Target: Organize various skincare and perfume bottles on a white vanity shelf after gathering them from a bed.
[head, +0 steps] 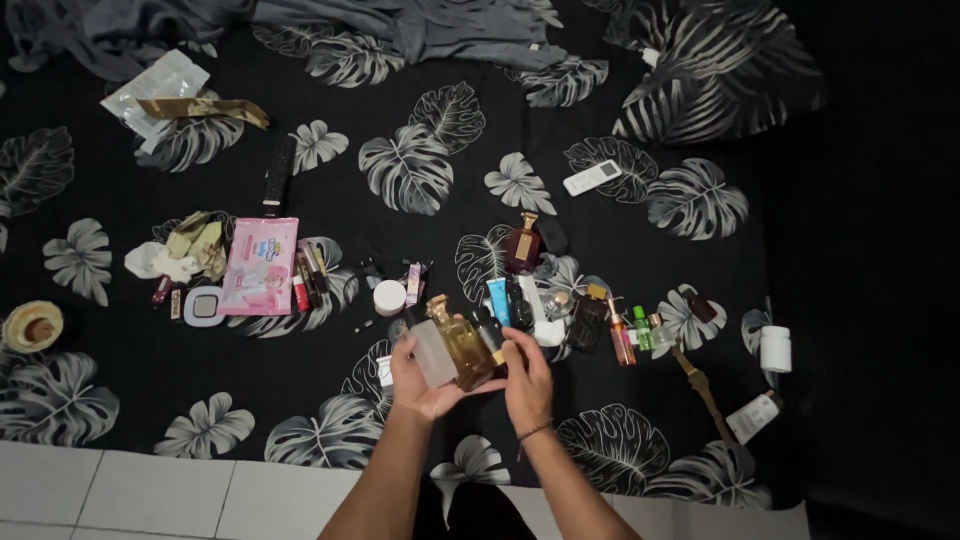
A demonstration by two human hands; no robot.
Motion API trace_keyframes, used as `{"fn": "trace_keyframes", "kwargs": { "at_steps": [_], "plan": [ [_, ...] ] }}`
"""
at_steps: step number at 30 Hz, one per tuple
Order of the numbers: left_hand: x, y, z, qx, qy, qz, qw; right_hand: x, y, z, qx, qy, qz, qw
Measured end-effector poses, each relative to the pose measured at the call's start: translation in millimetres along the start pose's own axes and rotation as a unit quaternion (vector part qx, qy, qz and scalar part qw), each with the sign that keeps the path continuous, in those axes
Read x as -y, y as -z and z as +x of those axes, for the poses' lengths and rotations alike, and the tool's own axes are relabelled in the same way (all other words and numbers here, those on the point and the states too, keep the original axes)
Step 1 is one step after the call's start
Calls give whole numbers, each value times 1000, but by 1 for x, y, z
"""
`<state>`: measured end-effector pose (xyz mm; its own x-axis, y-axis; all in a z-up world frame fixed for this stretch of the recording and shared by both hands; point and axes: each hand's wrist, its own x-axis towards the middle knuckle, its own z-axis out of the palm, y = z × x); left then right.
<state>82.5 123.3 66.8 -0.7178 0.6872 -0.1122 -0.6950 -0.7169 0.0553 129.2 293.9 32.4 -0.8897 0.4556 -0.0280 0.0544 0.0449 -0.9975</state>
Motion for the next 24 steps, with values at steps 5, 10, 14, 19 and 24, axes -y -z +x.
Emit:
{"fn": "trace_keyframes", "kwargs": {
  "at_steps": [5, 10, 14, 19, 24],
  "plan": [
    [-1, 27, -5, -15, -2, -45, 999, -28, 4, 12, 20, -24, 15, 999],
    [-3, 40, -8, -39, 12, -42, 998, -10, 6, 16, 56, -38, -16, 998],
    [-7, 48, -6, -18, 18, -56, 998, -16, 3, 21, 94, -51, -4, 994],
    [-7, 54, 3, 33, 22, -50, 998, -14, 5, 22, 126, -21, -16, 992],
    [-5, 41, 10, 57, 38, -37, 997, -4, 15, 29, 126, -97, -2, 987]
  ]
}}
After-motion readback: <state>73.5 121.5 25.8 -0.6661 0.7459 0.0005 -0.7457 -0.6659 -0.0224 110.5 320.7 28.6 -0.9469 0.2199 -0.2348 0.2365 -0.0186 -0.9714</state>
